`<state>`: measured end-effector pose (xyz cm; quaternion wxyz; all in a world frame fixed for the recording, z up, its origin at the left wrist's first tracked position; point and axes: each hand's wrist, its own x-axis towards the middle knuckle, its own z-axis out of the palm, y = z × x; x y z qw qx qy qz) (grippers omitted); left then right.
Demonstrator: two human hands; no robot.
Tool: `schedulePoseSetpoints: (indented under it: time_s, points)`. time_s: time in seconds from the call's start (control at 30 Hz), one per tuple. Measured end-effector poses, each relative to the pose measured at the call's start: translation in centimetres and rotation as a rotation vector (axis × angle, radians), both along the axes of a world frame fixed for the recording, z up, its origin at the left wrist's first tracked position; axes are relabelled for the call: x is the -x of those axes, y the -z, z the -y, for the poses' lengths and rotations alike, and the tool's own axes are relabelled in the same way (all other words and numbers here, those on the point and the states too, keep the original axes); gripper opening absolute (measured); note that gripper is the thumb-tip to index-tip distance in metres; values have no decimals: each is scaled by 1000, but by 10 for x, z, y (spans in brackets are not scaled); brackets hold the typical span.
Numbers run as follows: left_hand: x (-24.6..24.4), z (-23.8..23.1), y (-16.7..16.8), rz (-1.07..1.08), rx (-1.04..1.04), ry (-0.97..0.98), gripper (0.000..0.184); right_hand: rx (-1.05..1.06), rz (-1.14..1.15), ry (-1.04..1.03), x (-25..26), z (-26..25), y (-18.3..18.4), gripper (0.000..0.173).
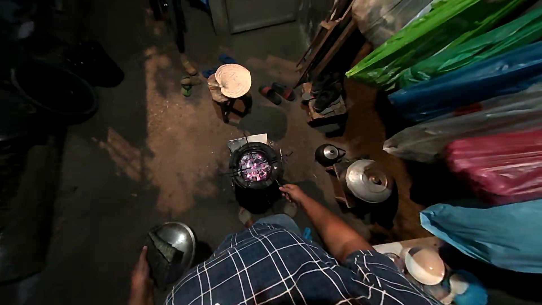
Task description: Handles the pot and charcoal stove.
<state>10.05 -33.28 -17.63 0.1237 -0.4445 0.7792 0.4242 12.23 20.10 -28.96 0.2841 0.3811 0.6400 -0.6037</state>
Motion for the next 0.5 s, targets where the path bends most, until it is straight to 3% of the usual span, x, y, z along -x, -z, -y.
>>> schedulePoseSetpoints:
  time_s: [0.3,0.4,0.5]
  points:
    - [-84,59,64,-80,-60,-241,72,68,-86,93,-25,-6,-14,29]
    - [-112,62,65,-124,-108,-271,67,108,-124,96,-31,-10,-13,29]
    - [-133,59,44,-126,-132,-289,62,160,-174,138,-35,-5,-20,26]
